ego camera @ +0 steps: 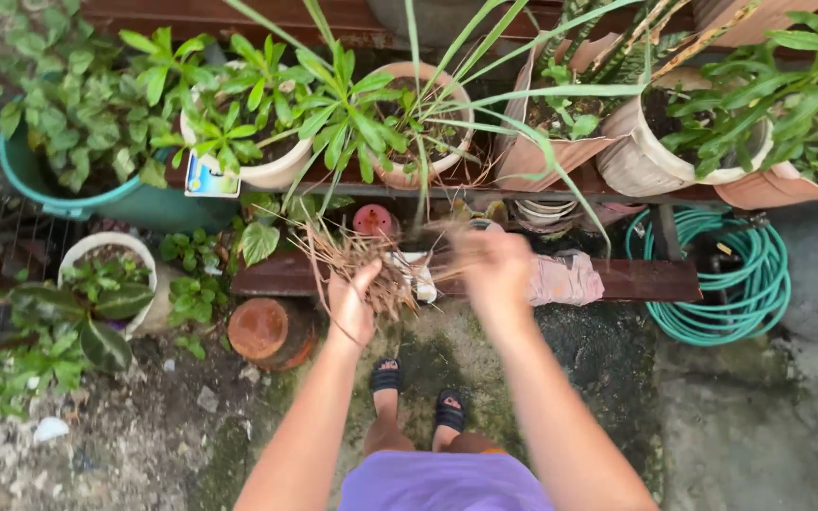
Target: Removing dry leaves from potted plants and watering them with a garden hose.
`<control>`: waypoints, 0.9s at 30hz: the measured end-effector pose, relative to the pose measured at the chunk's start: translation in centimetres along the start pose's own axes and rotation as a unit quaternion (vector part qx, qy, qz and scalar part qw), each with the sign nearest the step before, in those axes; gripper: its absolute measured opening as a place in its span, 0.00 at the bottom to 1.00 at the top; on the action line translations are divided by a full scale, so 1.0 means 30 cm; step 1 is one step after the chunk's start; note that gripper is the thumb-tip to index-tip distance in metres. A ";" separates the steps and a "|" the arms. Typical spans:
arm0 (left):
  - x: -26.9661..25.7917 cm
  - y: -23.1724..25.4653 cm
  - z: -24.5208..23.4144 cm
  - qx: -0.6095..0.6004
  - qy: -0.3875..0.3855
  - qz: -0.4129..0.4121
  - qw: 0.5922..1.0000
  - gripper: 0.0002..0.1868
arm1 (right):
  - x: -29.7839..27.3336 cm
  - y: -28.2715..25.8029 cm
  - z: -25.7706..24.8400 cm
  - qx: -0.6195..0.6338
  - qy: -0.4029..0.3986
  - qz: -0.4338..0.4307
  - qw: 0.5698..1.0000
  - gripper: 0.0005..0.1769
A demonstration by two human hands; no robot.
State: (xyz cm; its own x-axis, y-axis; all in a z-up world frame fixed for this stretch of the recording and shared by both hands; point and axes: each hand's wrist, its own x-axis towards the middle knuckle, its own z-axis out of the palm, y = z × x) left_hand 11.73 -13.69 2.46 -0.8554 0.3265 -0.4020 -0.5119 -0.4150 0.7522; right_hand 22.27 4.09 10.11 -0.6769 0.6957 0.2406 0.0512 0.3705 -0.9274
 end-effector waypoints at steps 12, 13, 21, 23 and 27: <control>0.132 0.023 -0.080 -0.017 -0.046 -0.182 0.982 0.28 | 0.075 -0.007 0.303 0.315 -0.244 0.255 0.881 0.31; 0.145 0.018 -0.069 -0.016 -0.051 -0.184 0.981 0.28 | 0.116 0.061 0.288 0.314 -0.240 0.254 0.883 0.31; 0.273 -0.074 -0.149 -0.021 -0.008 -0.179 0.984 0.29 | 0.687 0.985 0.179 -0.214 0.121 -0.003 0.969 0.30; 0.262 -0.063 -0.131 -0.012 0.008 -0.188 0.982 0.30 | 0.757 0.861 0.203 -0.195 0.057 0.132 0.970 0.36; 0.229 -0.045 -0.141 -0.013 0.034 -0.198 0.980 0.32 | 0.822 1.015 0.251 -0.055 -0.078 0.348 0.933 0.28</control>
State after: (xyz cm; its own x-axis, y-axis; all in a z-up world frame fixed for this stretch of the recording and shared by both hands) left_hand 6.21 -14.47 -3.50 -0.5925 0.4091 -0.6939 -0.8055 -0.2893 0.5172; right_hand 1.63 27.89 -14.35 -0.5496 0.6967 -0.4609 0.5868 -0.0707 -0.8066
